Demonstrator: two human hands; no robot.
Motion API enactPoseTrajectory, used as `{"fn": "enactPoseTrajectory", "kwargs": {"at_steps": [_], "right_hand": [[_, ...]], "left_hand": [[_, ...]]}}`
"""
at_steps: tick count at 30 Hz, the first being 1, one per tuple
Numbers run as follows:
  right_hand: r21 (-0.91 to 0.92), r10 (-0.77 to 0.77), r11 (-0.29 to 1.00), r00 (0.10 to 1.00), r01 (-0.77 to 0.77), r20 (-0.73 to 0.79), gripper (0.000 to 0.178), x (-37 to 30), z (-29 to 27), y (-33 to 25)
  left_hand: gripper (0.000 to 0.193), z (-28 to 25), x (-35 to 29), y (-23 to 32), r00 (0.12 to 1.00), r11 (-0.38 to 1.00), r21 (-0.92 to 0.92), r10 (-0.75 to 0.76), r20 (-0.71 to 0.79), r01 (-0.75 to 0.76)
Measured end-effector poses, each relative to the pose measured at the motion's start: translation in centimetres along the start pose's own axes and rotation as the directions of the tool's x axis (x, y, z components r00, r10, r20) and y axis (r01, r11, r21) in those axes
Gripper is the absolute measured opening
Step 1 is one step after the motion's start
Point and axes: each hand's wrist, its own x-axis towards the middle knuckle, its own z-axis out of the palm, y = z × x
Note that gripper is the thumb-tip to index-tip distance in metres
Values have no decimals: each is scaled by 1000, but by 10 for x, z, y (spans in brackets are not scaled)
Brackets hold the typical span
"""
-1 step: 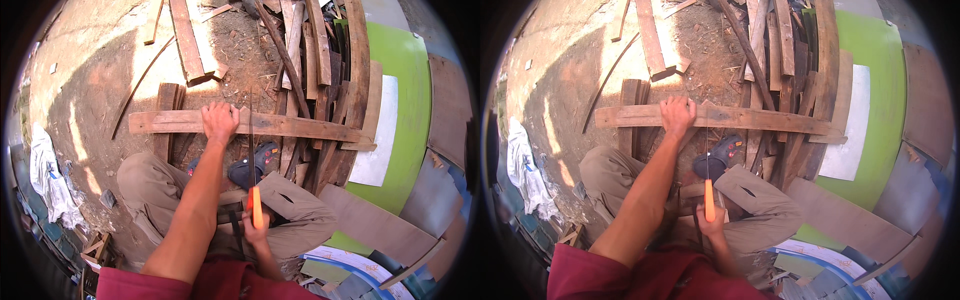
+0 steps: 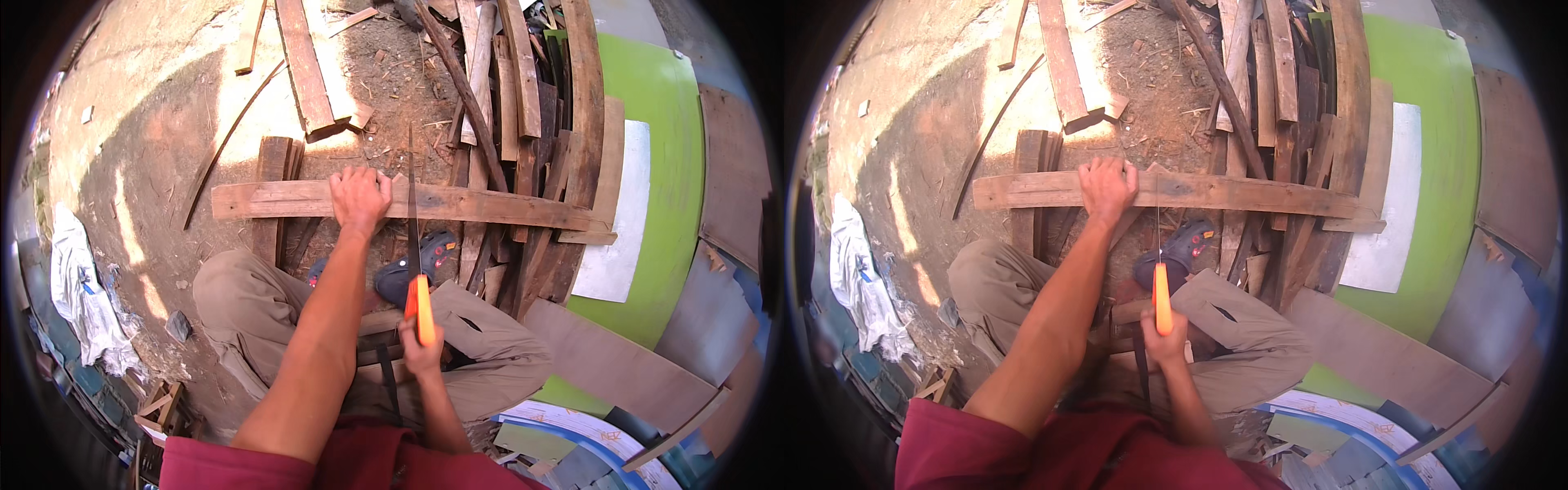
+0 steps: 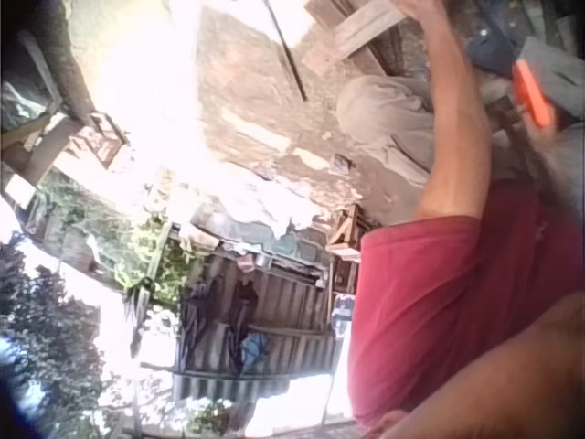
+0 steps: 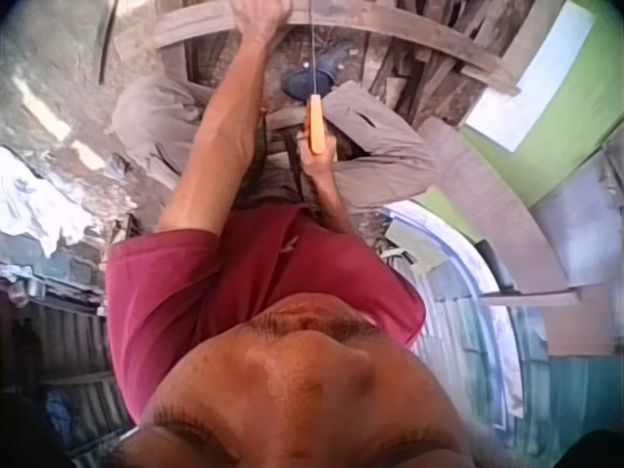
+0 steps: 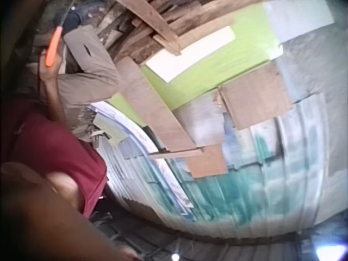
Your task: The person sits on the ground and uses a hand saw to cut several wooden planks. They repeatedly position planks, saw through them, and set the cut pieces aside among other wood scraps.
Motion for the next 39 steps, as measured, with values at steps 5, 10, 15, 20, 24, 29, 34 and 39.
{"fn": "enactPoseTrajectory", "kwargs": {"at_steps": [5,10,15,20,24,29,34,39], "right_hand": [[-56,-235,972,960,229,-155,20,116,46,-23],[-193,-250,951,968,240,-33,14,-38,12,5],[-120,-120,985,992,123,33,18,-11,-1,16],[44,-148,987,978,157,-149,24,128,47,-27],[-114,-244,965,968,237,-54,21,31,26,6],[-129,-98,987,995,98,11,20,-55,-7,-9],[-43,-144,989,982,139,-125,24,112,31,-44],[-45,-92,995,994,89,-64,19,61,35,-21]], "left_hand": [[30,0,5,10,998,999,37,22,54,-24],[30,9,7,4,999,999,14,35,20,-36],[29,5,6,-6,1000,999,27,-22,5,22],[28,10,10,5,998,998,17,53,-26,-53],[27,10,9,-3,999,999,21,37,-30,-36],[28,5,6,0,999,999,26,45,-22,-44],[31,11,10,7,998,998,46,41,43,-43],[31,8,4,-1,999,997,67,43,19,-44]]}}
